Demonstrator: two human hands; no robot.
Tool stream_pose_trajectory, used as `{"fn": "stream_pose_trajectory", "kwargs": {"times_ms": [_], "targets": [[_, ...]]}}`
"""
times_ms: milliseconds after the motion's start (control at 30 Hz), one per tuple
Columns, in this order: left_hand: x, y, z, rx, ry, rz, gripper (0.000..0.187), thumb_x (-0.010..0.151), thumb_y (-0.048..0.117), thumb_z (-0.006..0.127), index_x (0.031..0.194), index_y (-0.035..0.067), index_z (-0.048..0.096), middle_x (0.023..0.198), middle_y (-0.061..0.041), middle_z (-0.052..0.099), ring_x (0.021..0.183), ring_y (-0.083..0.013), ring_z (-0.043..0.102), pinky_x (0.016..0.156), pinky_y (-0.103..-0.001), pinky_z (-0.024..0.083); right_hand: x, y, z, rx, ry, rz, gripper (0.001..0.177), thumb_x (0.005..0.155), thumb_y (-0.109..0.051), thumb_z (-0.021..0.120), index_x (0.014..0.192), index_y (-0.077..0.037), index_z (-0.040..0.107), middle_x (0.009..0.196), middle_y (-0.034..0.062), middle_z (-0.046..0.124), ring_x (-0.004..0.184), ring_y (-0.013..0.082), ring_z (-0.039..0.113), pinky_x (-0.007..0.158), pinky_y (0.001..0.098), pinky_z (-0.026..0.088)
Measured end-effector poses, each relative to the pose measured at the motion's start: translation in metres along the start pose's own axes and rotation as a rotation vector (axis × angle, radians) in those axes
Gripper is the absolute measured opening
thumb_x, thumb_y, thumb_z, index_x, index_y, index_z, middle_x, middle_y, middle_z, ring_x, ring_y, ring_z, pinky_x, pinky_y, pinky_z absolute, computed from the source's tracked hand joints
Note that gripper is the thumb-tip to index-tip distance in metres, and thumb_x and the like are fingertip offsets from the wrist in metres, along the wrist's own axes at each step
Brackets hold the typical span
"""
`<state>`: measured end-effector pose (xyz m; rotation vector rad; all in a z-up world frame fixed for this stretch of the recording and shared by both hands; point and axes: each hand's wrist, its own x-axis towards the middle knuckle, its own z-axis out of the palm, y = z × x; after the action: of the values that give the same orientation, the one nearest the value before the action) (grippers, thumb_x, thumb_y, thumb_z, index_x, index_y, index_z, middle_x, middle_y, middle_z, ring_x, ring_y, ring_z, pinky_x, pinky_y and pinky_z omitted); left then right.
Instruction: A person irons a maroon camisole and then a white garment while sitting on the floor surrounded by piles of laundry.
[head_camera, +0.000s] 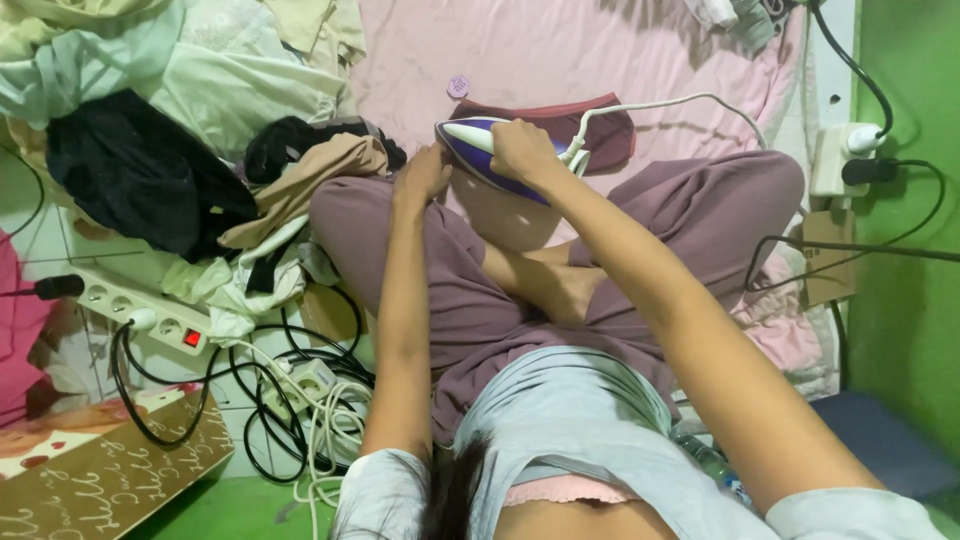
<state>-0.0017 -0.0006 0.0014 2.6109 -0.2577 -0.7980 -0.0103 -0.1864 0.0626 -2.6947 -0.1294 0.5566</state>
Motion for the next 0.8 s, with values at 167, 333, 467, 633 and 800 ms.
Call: {"fn": "stream_pose_trajectory", "kwargs": {"times_ms": [167, 333, 467, 633, 800], "targets": [[-0.002, -0.003, -0.001, -0.018, 0.007, -0.023, 0.032, 0.087, 0.026, 0.051, 0.113, 0.008, 0.055, 0.109, -0.019, 0.056, 0.105, -0.0394, 0.057, 0.083, -0.054, 0.045, -0.023, 0.017, -0.013, -0.129, 0.029, -0.098, 0.027, 0.067, -0.014, 0.063, 0.091, -0.003, 0.067, 0.078, 0.0211, 0.066, 0.078, 0.0419, 0.066, 0.065, 0.0539, 0.053], [-0.006, -0.009, 0.002, 0.021, 0.016, -0.012, 0.029, 0.087, 0.03, 0.051, 0.107, 0.01, 0.059, 0.104, -0.015, 0.058, 0.102, -0.0369, 0.059, 0.082, -0.053, 0.046, -0.037, 0.071, -0.044, -0.253, -0.029, -0.127, 0.033, 0.071, -0.019, 0.063, 0.1, -0.004, 0.065, 0.084, 0.025, 0.067, 0.082, 0.0435, 0.066, 0.069, 0.0554, 0.052], [-0.016, 0.017, -0.025, 0.03, -0.125, -0.091, 0.029, 0.079, 0.016, 0.04, 0.079, 0.001, 0.064, 0.089, -0.018, 0.063, 0.081, -0.0366, 0.061, 0.072, -0.046, 0.047, -0.039, 0.12, -0.06, -0.243, -0.017, 0.059, 0.039, 0.075, -0.029, 0.054, 0.104, -0.004, 0.059, 0.087, 0.0261, 0.064, 0.078, 0.0468, 0.061, 0.066, 0.0536, 0.05], [-0.006, 0.021, -0.029, 0.067, -0.275, -0.149, 0.037, 0.075, 0.017, 0.039, 0.058, 0.004, 0.069, 0.068, -0.016, 0.065, 0.07, -0.0313, 0.063, 0.074, -0.041, 0.047, -0.023, 0.127, -0.058, -0.125, 0.061, 0.12, 0.028, 0.072, -0.021, 0.05, 0.092, -0.006, 0.063, 0.081, 0.0206, 0.065, 0.072, 0.0437, 0.061, 0.061, 0.0503, 0.049], [0.006, 0.005, -0.012, 0.062, -0.204, -0.152, 0.034, 0.083, 0.022, 0.039, 0.084, -0.003, 0.062, 0.089, -0.022, 0.063, 0.078, -0.0369, 0.06, 0.07, -0.045, 0.045, -0.008, 0.123, -0.06, -0.086, 0.102, 0.146, 0.025, 0.07, -0.013, 0.048, 0.09, -0.004, 0.061, 0.077, 0.0187, 0.064, 0.069, 0.0403, 0.059, 0.055, 0.0481, 0.049]]}}
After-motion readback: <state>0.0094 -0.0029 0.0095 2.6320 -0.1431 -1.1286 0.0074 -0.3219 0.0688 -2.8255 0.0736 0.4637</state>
